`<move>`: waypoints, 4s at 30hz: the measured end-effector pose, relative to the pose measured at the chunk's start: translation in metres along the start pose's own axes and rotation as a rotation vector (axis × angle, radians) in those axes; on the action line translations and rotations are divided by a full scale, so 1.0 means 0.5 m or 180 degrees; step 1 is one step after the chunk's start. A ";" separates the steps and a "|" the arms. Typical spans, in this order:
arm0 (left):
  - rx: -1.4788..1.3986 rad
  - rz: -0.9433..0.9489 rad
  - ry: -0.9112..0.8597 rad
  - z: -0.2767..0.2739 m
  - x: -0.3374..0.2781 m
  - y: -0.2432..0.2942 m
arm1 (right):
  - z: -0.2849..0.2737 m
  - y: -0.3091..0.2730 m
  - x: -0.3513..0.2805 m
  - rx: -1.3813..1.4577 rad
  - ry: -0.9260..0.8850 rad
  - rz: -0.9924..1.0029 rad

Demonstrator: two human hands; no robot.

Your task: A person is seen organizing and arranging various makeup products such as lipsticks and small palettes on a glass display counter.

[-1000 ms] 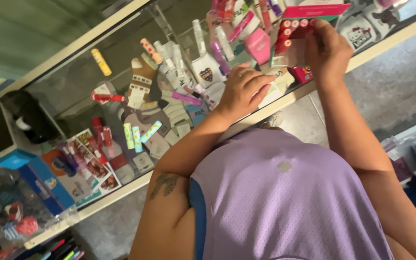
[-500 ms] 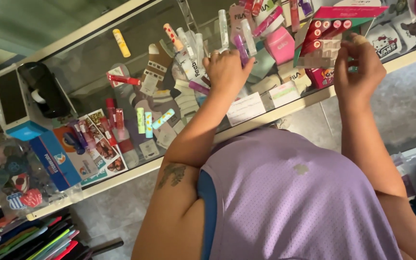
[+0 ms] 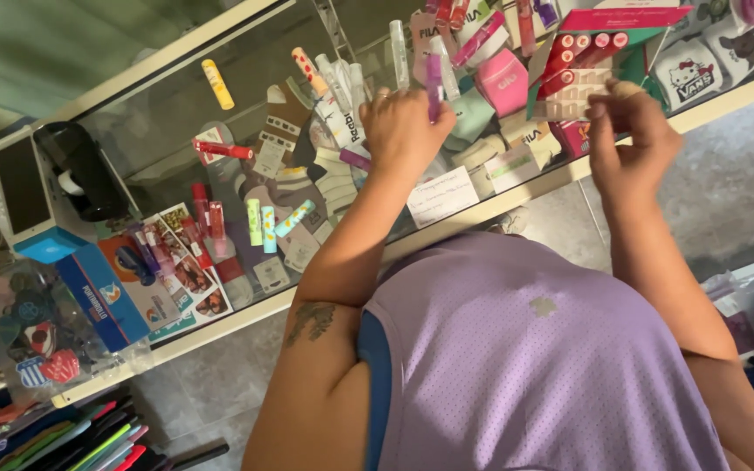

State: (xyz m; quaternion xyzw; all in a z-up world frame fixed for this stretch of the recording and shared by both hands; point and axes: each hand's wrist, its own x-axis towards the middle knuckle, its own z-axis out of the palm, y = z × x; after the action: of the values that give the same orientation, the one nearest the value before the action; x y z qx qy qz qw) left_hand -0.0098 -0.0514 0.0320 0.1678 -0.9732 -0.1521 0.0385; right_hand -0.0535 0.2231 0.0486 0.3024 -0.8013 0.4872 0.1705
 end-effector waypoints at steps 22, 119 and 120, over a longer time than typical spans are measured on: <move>-0.0334 0.0691 0.1006 0.186 -0.050 0.046 | 0.102 0.007 -0.068 0.0284 -0.1536 0.1467; -0.2970 0.2369 0.0713 -0.047 0.029 -0.099 | 0.115 0.050 -0.116 0.0078 -0.1366 0.1253; -0.2973 0.2349 0.0690 -0.042 0.030 -0.099 | 0.115 0.053 -0.118 0.0053 -0.1358 0.1218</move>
State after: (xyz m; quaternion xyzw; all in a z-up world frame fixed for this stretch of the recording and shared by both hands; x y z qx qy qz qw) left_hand -0.0055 -0.1068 0.0372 -0.2009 -0.7880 -0.5220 0.2573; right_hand -0.0249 0.2000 -0.0298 0.2427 -0.8575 0.4426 -0.0995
